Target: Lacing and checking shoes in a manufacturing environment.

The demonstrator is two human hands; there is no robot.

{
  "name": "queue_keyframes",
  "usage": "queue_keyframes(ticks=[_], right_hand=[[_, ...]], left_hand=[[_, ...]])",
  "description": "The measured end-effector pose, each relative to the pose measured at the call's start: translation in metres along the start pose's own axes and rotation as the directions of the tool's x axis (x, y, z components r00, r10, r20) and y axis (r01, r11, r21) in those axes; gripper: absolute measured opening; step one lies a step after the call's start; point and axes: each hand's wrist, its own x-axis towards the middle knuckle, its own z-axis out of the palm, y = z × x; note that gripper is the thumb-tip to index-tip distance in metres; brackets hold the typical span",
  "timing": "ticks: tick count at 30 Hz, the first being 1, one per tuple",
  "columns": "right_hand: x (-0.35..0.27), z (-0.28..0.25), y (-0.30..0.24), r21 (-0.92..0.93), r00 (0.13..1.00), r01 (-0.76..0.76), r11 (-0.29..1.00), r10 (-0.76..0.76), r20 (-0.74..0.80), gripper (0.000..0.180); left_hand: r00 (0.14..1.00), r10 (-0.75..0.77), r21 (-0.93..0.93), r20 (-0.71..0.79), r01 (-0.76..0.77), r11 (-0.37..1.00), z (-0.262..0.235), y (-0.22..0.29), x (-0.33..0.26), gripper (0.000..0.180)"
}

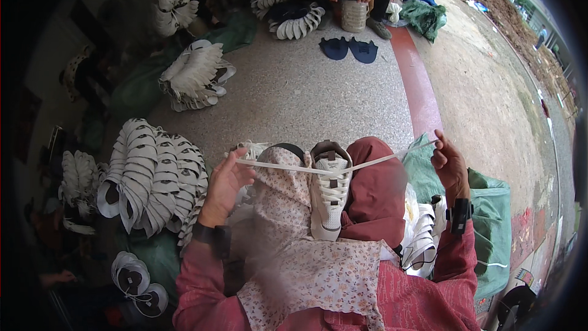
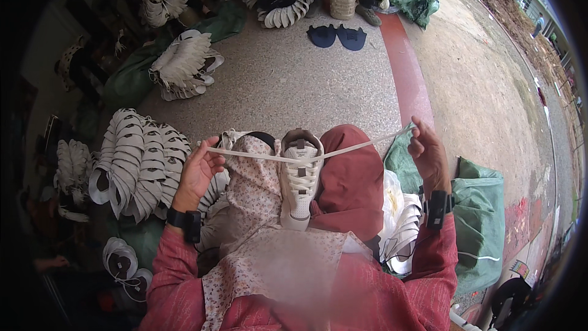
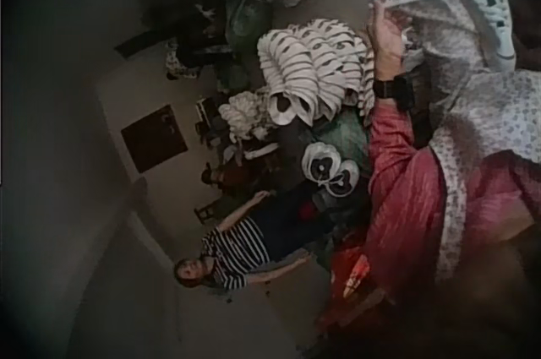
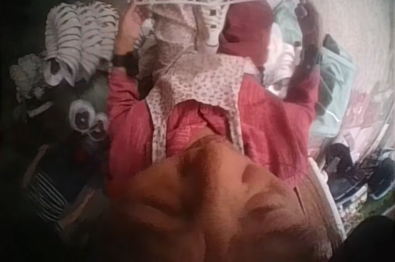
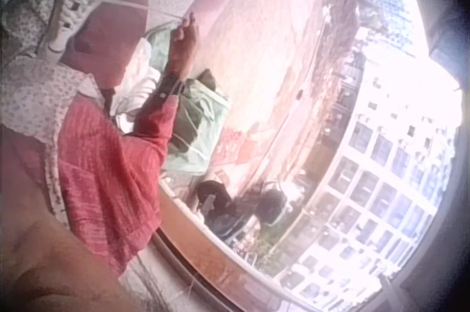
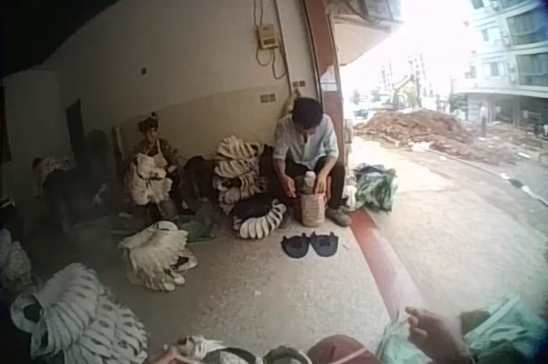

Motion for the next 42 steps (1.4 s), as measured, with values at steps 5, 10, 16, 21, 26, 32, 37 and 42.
queue_keyframes(ticks=[5, 10, 16, 21, 26, 32, 37, 42], right_hand=[[-0.018, 0.014, 0.003, -0.584, 0.994, 0.065, 0.809, -0.103, -0.031, 0.04], [-0.02, 0.007, 0.007, -0.909, 0.932, 0.139, 0.392, -0.363, -0.015, 0.043], [-0.022, -0.011, 0.016, -0.81, 0.908, 0.164, 0.563, -0.406, -0.098, 0.034], [-0.027, -0.01, 0.021, -0.684, 0.909, 0.133, 0.717, -0.364, -0.204, 0.03], [-0.027, -0.005, 0.013, -0.355, 0.942, 0.18, 0.917, -0.264, -0.207, 0.026], [-0.033, 0.007, 0.001, -0.243, 0.951, 0.261, 0.934, -0.292, -0.103, 0.024], [-0.035, 0.012, 0.003, -0.179, 0.956, 0.218, 0.959, -0.247, -0.161, 0.019], [-0.029, -0.001, 0.006, -0.116, 0.955, 0.167, 0.979, -0.19, -0.227, 0.017]], left_hand=[[1.0, 0.015, -0.041, -0.006, -0.015, 0.999, -0.006, -0.006, -0.009, 0.043], [1.0, 0.027, -0.05, 0.002, -0.027, 0.998, -0.005, -0.004, -0.013, 0.044], [0.998, 0.061, -0.04, 0.007, -0.06, 0.997, -0.001, 0.0, -0.017, 0.044], [0.97, 0.075, 0.08, 0.231, -0.096, 0.992, 0.012, 0.007, -0.029, 0.041], [0.633, -0.379, 0.485, 0.675, 0.007, 0.875, 0.031, 0.02, -0.053, 0.032], [0.616, -0.376, 0.564, 0.693, -0.138, 0.814, 0.056, 0.005, -0.042, 0.027], [0.571, 0.065, 0.495, 0.819, -0.758, 0.426, 0.068, -0.028, -0.022, 0.023], [0.67, 0.362, 0.662, 0.648, -0.731, 0.166, 0.058, -0.025, 0.004, 0.026]])
